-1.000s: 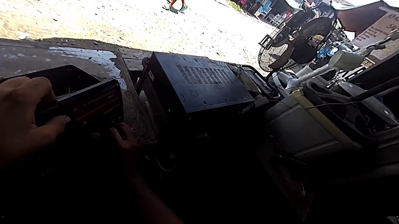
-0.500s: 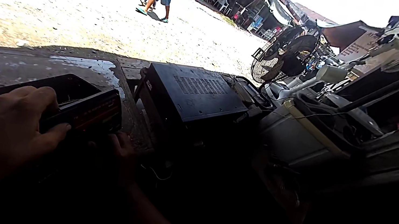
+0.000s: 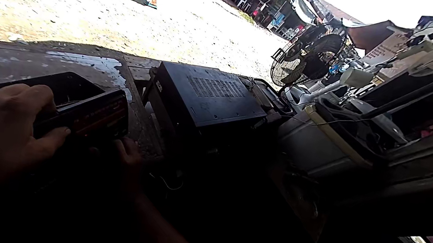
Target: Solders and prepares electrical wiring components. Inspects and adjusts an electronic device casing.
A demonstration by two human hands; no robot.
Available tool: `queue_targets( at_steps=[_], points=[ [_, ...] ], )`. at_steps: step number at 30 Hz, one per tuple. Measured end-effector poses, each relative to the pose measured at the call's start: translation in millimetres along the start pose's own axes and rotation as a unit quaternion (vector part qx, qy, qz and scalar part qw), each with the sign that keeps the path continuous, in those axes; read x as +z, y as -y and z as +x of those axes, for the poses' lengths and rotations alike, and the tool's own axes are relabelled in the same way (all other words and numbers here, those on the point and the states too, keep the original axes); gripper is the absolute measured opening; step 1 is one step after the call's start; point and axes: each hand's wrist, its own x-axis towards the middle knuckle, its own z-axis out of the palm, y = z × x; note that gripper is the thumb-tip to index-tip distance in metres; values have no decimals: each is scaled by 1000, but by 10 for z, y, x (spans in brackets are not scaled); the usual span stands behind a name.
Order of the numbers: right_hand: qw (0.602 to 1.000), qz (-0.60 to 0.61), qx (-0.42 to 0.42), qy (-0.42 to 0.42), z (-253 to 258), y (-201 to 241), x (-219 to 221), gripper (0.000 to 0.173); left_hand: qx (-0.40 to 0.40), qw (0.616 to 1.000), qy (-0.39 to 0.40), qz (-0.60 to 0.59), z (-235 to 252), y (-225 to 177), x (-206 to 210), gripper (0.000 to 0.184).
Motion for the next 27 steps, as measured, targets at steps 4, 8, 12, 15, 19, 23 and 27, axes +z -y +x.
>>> queue_targets(
  at_steps=[4, 8, 12, 15, 19, 23, 27],
  points=[
    [1000, -3, -4, -3, -29, -27, 16, 21, -2, 1000, 8, -14, 5, -83, -66, 28],
    [1000, 20, -11, 3, -52, -51, 11, 17, 4, 999, 8, -49, 12, -86, -59, 26],
    [999, 52, 5, -6, -34, -8, -43, 26, -5, 997, 11, -78, -14, -162, -57, 22],
    [998, 58, 27, -12, -21, 16, -75, 28, -31, 994, 28, -104, -42, -206, -56, 22],
    [999, 46, 27, -12, -20, 20, -67, 24, -15, 987, 20, -161, -76, -157, 30, 21],
    [999, 45, 23, 2, -10, 29, -90, 25, -46, 976, 24, -210, -98, -183, 79, 20],
    [999, 35, 19, 12, -8, 29, -76, 28, -51, 969, 36, -238, -101, -85, 157, 25]
  ],
)
